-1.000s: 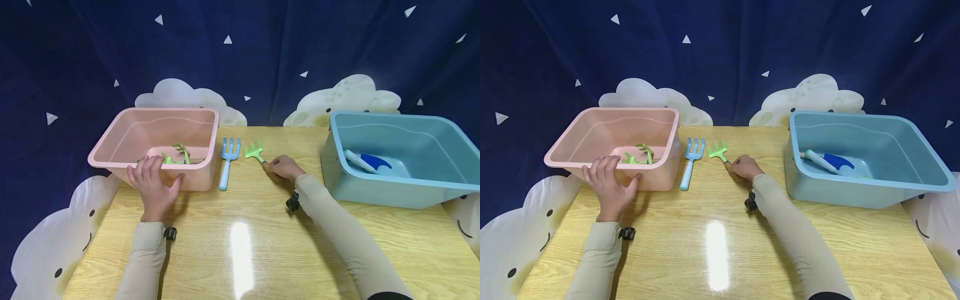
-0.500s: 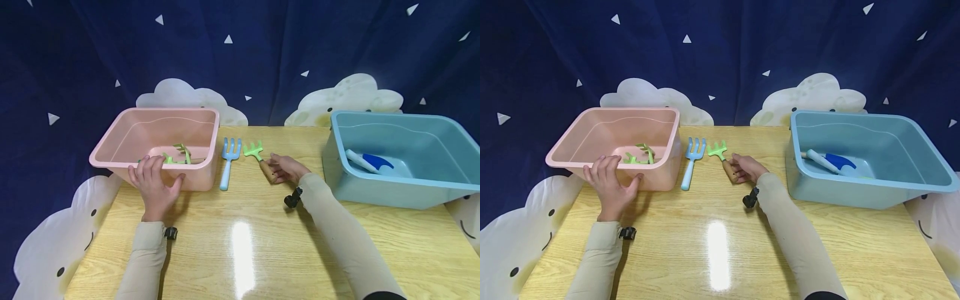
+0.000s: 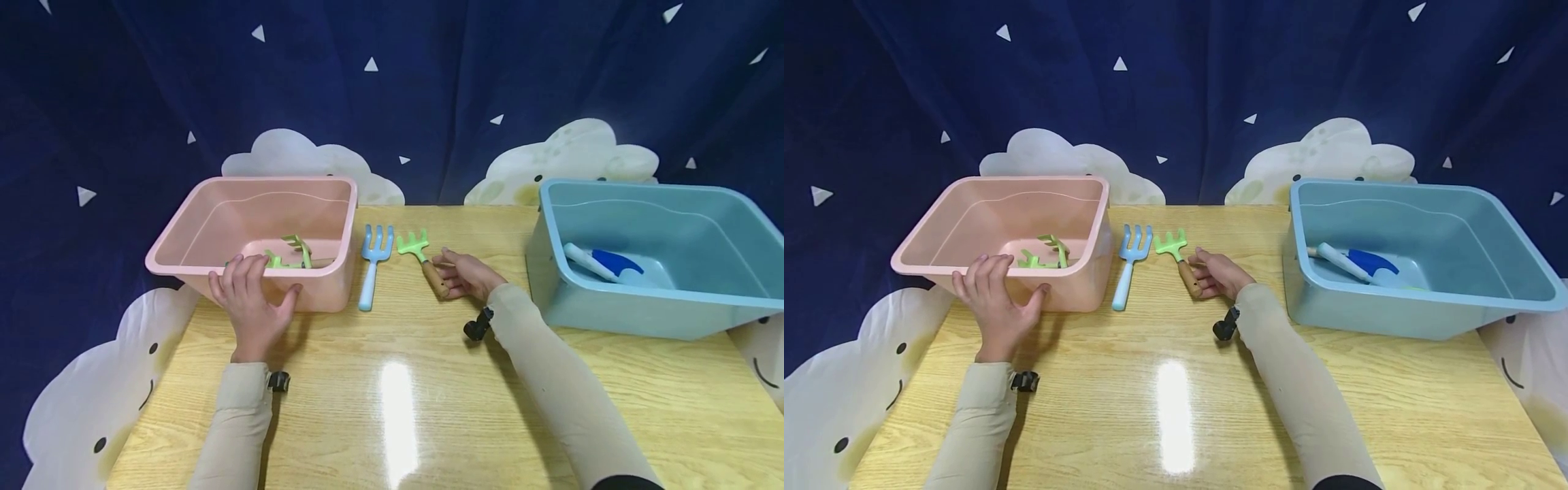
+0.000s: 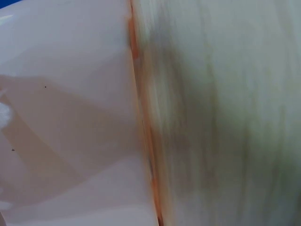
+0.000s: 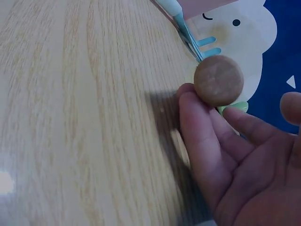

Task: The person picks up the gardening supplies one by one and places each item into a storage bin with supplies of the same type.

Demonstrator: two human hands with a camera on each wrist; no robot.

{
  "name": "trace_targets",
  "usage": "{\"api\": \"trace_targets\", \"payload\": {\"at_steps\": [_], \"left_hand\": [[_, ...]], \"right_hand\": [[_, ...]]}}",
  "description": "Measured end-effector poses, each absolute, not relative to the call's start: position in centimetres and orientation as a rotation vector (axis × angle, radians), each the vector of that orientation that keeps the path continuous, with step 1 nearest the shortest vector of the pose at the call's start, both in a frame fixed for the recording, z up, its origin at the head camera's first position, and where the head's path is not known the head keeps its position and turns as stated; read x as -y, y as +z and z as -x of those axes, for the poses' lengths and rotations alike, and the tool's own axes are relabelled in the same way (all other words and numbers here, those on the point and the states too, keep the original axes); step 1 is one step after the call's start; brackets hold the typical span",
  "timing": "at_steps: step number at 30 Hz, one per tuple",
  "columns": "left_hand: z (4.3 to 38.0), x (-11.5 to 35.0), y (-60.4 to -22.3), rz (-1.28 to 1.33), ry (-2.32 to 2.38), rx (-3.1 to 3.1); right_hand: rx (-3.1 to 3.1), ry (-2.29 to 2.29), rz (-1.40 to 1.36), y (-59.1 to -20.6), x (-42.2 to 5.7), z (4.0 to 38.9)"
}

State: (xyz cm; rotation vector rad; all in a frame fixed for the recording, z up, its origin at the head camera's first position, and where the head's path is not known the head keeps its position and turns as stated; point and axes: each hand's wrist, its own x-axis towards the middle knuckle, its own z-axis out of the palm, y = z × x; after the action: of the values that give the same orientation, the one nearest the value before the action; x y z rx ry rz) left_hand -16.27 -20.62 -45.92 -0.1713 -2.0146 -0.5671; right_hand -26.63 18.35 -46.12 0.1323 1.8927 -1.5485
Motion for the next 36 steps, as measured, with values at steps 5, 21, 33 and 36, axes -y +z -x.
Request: {"api": "trace_targets", "payload": {"at_steps": [5, 21, 33, 36], "left_hand": [[16.3, 20.6, -45.9, 0.181, -0.571, 2.013], [16.5, 20.6, -45.8, 0.185, -0.566, 1.996], [16.4, 20.7, -45.8, 0.175, -0.549, 2.008], [16.4, 20.7, -45.9, 0.17, -0.548, 2.011]], "right_hand": [[-1.843, -1.593, -0.128, -46.2, -18.4, 26.5], [-1.826, -1.566, 0.081, -46.8, -19.4, 26.7], [-1.769, -1.544, 0.187, -46.6, -19.7, 26.6], [-1.764, -1.538, 0.189, -46.7, -19.7, 26.5]]}}
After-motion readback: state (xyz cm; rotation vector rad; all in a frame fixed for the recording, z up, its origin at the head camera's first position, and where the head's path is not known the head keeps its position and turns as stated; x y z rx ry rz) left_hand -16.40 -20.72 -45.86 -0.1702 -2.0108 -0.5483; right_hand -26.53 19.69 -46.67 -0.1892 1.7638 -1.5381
